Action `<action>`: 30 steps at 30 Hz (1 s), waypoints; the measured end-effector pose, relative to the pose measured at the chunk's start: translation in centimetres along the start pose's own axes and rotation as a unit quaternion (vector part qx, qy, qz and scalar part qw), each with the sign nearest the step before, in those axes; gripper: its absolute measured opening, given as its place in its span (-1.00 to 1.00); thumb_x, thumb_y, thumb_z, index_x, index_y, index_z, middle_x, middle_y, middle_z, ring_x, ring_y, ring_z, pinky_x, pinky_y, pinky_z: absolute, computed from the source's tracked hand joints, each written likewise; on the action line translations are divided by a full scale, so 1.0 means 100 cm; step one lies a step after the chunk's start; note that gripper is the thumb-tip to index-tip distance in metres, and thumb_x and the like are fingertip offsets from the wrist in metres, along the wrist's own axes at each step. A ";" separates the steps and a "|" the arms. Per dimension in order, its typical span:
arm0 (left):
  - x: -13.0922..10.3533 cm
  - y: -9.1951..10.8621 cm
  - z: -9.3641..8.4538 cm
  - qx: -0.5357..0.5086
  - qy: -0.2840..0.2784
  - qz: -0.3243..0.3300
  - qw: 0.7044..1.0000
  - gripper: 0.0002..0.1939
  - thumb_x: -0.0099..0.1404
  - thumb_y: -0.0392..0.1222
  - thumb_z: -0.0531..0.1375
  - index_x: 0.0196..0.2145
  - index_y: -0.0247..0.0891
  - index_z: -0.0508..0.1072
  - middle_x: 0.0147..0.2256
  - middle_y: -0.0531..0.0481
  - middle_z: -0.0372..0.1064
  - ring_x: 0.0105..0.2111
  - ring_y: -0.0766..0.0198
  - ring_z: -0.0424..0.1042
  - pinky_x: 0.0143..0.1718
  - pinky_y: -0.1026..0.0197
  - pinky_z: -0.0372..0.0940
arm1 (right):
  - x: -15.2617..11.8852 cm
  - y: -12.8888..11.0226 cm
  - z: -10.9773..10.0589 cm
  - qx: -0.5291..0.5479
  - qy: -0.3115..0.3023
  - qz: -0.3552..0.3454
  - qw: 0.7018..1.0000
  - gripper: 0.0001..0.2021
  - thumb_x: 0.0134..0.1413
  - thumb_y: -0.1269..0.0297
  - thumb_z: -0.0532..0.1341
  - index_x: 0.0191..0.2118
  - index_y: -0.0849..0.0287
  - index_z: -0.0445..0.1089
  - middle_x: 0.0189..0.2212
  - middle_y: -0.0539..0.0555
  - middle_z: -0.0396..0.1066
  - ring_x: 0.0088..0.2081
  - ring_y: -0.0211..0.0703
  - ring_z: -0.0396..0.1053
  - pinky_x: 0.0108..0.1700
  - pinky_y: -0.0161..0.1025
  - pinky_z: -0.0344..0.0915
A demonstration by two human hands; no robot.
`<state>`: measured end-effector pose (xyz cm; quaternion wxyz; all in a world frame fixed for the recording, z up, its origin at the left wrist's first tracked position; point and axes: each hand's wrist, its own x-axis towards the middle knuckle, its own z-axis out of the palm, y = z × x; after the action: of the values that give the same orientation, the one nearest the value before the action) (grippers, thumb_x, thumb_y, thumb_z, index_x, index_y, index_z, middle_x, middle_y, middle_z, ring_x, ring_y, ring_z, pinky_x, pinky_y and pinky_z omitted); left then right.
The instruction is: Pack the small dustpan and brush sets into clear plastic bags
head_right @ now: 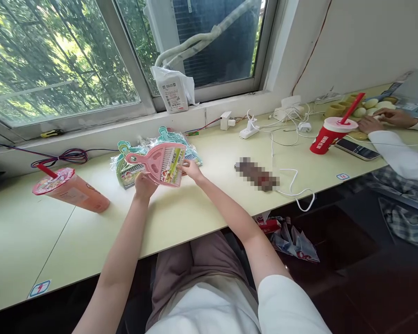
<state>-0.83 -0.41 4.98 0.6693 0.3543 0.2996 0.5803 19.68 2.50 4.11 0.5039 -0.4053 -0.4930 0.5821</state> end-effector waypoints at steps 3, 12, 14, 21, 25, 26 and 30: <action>0.004 0.001 -0.004 0.083 0.000 -0.071 0.994 -0.86 0.06 -0.31 0.17 -0.36 -0.30 0.48 -0.45 -0.02 0.48 -0.46 0.28 0.47 -0.37 0.25 0.39 | 0.003 -0.002 -0.008 0.019 0.039 -0.009 0.999 -0.71 -0.12 0.25 0.41 -0.25 0.21 0.42 -0.42 0.04 0.51 -0.40 -0.20 0.46 -0.21 -0.13 0.49; 0.009 0.014 -0.013 0.214 0.070 0.029 0.974 -0.65 -0.01 -0.10 0.40 -0.31 -0.39 0.54 -0.35 -0.21 0.53 -0.48 0.16 0.54 -0.47 0.28 0.40 | 0.005 -0.013 -0.024 0.100 0.063 -0.054 0.991 -0.66 -0.23 0.21 0.46 -0.29 0.21 0.43 -0.44 0.04 0.51 -0.35 -0.12 0.49 -0.22 -0.15 0.49; 0.010 0.015 -0.013 0.204 0.095 0.067 0.972 -0.66 -0.02 -0.08 0.39 -0.34 -0.37 0.53 -0.39 -0.15 0.52 -0.52 0.22 0.52 -0.50 0.30 0.38 | 0.003 -0.016 -0.022 0.117 0.043 -0.055 0.991 -0.63 -0.25 0.21 0.47 -0.28 0.21 0.42 -0.44 0.04 0.51 -0.33 -0.11 0.50 -0.21 -0.14 0.49; 0.012 0.015 -0.008 0.175 0.164 0.142 0.960 -0.72 0.00 -0.10 0.36 -0.37 -0.34 0.50 -0.45 -0.02 0.47 -0.59 0.35 0.45 -0.57 0.35 0.32 | -0.002 -0.016 -0.010 0.157 0.003 -0.052 0.986 -0.58 -0.30 0.16 0.50 -0.27 0.18 0.41 -0.43 0.02 0.52 -0.30 -0.10 0.51 -0.15 -0.11 0.50; 0.017 0.013 -0.014 0.199 0.229 0.174 0.937 -0.79 0.10 -0.13 0.28 -0.36 -0.33 0.47 -0.45 0.00 0.46 -0.66 0.42 0.36 -0.63 0.37 0.25 | -0.001 -0.012 -0.008 0.156 0.005 -0.040 0.987 -0.60 -0.26 0.15 0.48 -0.28 0.18 0.41 -0.44 0.02 0.52 -0.29 -0.08 0.51 -0.15 -0.10 0.50; 0.018 0.014 -0.018 0.199 0.264 0.186 0.925 -0.82 0.13 -0.15 0.24 -0.36 -0.32 0.45 -0.44 0.02 0.45 -0.67 0.44 0.33 -0.63 0.38 0.23 | 0.000 -0.012 -0.009 0.150 0.007 -0.037 0.988 -0.62 -0.25 0.16 0.48 -0.28 0.19 0.41 -0.44 0.03 0.52 -0.28 -0.07 0.51 -0.15 -0.10 0.50; 0.018 0.025 -0.047 0.150 0.431 0.217 0.863 -0.88 0.29 -0.24 0.02 -0.33 -0.29 0.33 -0.43 0.05 0.39 -0.64 0.48 0.32 -0.62 0.41 0.17 | 0.003 -0.014 -0.020 0.159 0.035 -0.033 0.986 -0.67 -0.22 0.26 0.47 -0.31 0.22 0.41 -0.43 0.07 0.52 -0.28 -0.05 0.51 -0.13 -0.09 0.49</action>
<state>-5.76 2.13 4.41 0.2700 0.2210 0.5569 0.7537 21.81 3.18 5.15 0.5974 -0.3236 -0.3892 0.6220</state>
